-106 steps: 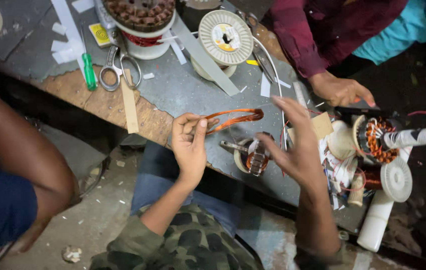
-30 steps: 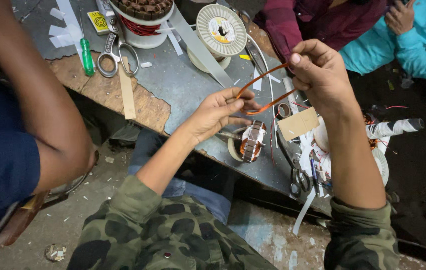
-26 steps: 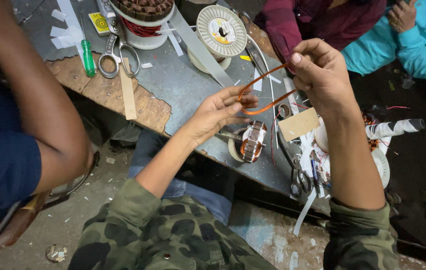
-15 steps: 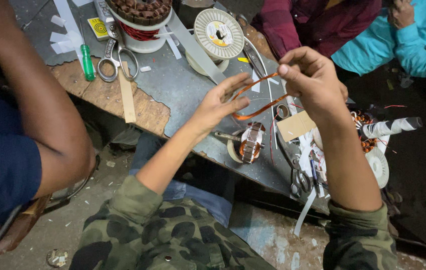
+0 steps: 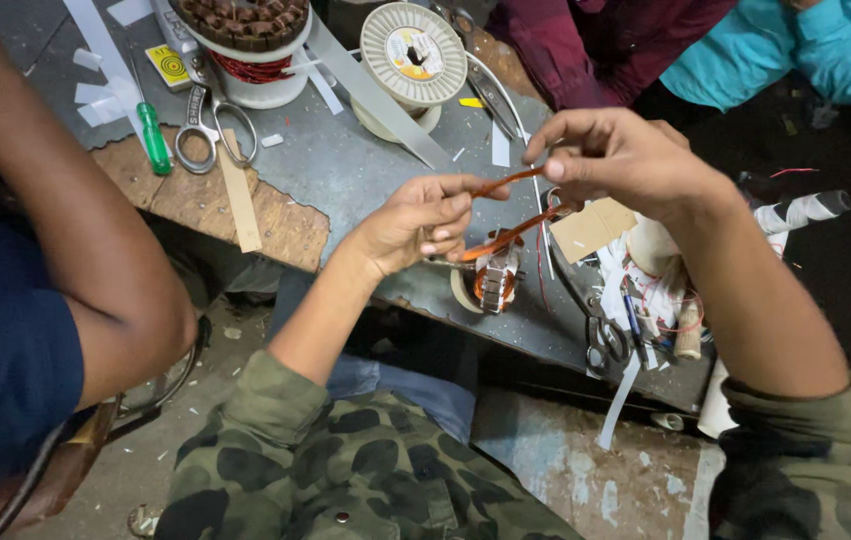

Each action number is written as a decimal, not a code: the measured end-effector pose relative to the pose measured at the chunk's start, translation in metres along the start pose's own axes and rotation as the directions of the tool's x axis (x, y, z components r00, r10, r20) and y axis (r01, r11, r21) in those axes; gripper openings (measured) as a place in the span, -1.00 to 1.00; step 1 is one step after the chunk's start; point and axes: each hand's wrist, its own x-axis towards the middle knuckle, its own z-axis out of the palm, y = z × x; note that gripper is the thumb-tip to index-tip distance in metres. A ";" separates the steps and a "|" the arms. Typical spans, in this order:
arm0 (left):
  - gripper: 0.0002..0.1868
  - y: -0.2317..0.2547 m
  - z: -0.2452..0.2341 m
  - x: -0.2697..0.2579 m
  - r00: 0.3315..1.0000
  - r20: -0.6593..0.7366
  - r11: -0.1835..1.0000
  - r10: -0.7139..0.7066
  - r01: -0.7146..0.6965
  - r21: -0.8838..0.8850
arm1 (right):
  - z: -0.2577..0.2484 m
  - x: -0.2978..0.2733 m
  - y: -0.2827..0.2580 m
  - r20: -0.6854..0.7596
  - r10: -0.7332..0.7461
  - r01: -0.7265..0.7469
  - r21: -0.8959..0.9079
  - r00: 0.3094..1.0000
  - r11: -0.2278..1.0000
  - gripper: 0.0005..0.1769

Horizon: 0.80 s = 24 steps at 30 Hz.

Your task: The person winds copper wire around a motor stator core, using scissors to cut white insulating tape and inserting it between windings. They repeatedly wrap the wire, adjust the core, and trim tape to secure layers.

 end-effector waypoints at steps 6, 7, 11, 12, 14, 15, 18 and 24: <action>-0.64 -0.015 -0.003 0.003 0.997 -0.064 0.998 -0.035 0.038 0.049 | -0.003 -0.002 -0.011 -0.141 0.078 -0.052 0.176 0.987 0.983 -0.80; -0.66 -0.016 -0.003 0.004 0.997 -0.074 0.999 -0.022 0.026 0.043 | -0.003 -0.003 -0.014 -0.169 0.097 -0.069 0.163 0.981 0.984 -0.80; -0.73 -0.026 0.002 0.004 0.991 -0.128 0.998 0.036 -0.030 0.050 | 0.004 -0.005 -0.021 -0.164 0.056 -0.032 0.144 0.985 0.989 -0.79; -0.73 -0.028 0.003 0.003 0.987 -0.153 0.997 0.041 -0.030 0.074 | 0.006 -0.006 -0.022 -0.150 0.027 -0.008 0.125 0.988 0.992 -0.78; -0.73 -0.031 0.007 0.004 0.978 -0.201 0.992 0.048 -0.024 0.121 | 0.011 -0.009 -0.025 -0.132 -0.020 0.017 -0.024 0.991 1.000 -0.71; -0.73 -0.031 0.010 0.004 0.977 -0.201 0.990 0.073 -0.046 0.133 | 0.013 -0.011 -0.027 -0.129 -0.039 0.019 -0.154 0.991 0.988 -0.66; -0.73 -0.031 0.019 0.003 0.971 -0.211 0.981 0.115 -0.078 0.175 | 0.020 -0.015 -0.035 0.044 -0.213 0.208 -0.473 0.976 0.856 -0.51; -0.72 -0.025 0.028 0.004 0.969 -0.216 0.969 0.117 -0.063 0.240 | 0.040 -0.006 -0.044 0.224 -0.270 0.302 -0.907 0.936 0.292 -0.57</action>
